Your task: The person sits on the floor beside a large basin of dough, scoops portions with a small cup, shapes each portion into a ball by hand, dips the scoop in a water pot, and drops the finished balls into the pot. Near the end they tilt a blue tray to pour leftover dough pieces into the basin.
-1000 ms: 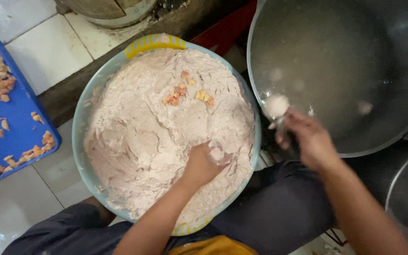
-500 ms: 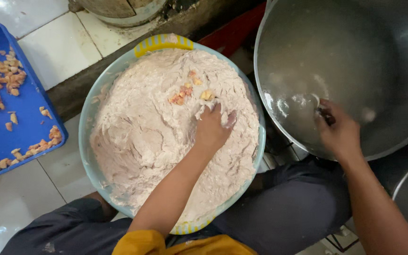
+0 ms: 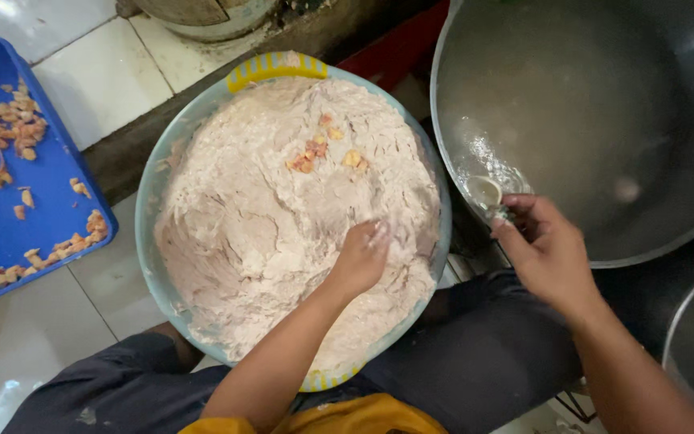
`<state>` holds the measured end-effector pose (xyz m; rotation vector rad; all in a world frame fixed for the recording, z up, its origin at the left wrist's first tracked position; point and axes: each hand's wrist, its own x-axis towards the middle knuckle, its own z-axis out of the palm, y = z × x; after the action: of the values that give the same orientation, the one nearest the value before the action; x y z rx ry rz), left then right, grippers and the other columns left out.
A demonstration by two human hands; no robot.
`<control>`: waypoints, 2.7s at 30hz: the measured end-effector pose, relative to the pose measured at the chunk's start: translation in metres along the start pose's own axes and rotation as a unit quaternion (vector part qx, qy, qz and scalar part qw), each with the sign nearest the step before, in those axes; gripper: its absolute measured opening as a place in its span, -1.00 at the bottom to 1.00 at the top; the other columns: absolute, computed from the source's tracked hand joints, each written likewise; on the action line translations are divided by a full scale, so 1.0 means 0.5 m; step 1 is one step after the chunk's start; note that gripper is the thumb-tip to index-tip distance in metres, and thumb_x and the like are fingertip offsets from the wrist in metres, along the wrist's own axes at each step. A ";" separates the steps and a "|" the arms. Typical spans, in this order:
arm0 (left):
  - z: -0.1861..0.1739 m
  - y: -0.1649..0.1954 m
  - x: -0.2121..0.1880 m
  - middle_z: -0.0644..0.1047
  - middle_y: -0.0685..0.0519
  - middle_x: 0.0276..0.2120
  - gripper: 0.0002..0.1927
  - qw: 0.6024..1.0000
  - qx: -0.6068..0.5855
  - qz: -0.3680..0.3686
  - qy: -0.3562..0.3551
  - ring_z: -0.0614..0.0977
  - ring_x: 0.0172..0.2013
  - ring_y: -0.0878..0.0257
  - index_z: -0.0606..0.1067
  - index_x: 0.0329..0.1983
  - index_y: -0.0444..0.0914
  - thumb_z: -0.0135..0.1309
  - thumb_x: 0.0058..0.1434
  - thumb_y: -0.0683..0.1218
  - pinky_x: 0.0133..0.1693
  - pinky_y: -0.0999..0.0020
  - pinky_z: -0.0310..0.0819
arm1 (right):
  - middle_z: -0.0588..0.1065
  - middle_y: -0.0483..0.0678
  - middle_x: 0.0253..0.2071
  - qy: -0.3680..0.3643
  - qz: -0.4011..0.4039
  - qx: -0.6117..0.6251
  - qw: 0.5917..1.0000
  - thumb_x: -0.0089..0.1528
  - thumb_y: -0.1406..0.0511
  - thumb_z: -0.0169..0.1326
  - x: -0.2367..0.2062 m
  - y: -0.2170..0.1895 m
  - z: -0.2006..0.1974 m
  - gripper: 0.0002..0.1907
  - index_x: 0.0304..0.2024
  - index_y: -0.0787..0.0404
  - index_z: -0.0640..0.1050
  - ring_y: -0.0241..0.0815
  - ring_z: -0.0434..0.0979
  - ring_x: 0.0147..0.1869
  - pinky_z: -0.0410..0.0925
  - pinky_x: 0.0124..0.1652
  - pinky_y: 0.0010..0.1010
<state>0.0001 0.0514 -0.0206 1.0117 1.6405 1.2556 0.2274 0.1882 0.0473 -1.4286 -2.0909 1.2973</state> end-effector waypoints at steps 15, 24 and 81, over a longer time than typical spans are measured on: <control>0.038 0.017 -0.028 0.61 -0.10 -0.46 -0.73 0.993 0.049 0.078 0.075 0.73 -0.40 0.01 0.51 -0.31 -0.26 0.34 -0.03 -0.12 -0.36 0.23 0.58 | 0.55 -0.09 -0.28 -0.171 0.090 0.079 0.978 0.29 0.35 0.04 -0.094 -0.083 0.076 -0.45 0.36 0.20 0.39 -0.36 0.47 -0.35 0.43 -0.33 -0.51; 0.029 0.056 -0.009 0.56 -0.32 -0.27 -0.57 0.961 0.259 -0.077 0.059 0.61 -0.30 -0.28 0.58 -0.27 -0.28 0.44 -0.21 -0.06 -0.30 -0.10 0.49 | 0.52 -0.11 -0.43 -0.260 0.109 0.227 0.932 0.37 0.30 -0.05 -0.042 -0.029 0.097 -0.51 0.35 0.29 0.41 -0.39 0.41 -0.43 0.34 -0.41 -0.53; 0.015 0.012 -0.031 0.63 -0.17 -0.42 -0.81 0.958 0.229 0.174 0.007 0.61 -0.33 -0.24 0.59 -0.41 -0.29 0.18 0.18 -0.06 -0.08 -0.08 0.46 | 0.58 0.13 -0.12 -0.012 0.041 -0.139 0.989 0.28 0.29 0.09 0.179 -0.038 0.020 -0.48 0.31 0.12 0.44 0.01 0.57 -0.21 0.41 -0.21 -0.24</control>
<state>0.0129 0.0405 -0.0138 1.6355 1.8667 1.1195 0.1679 0.2576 0.0361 -1.6329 -2.3240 1.0875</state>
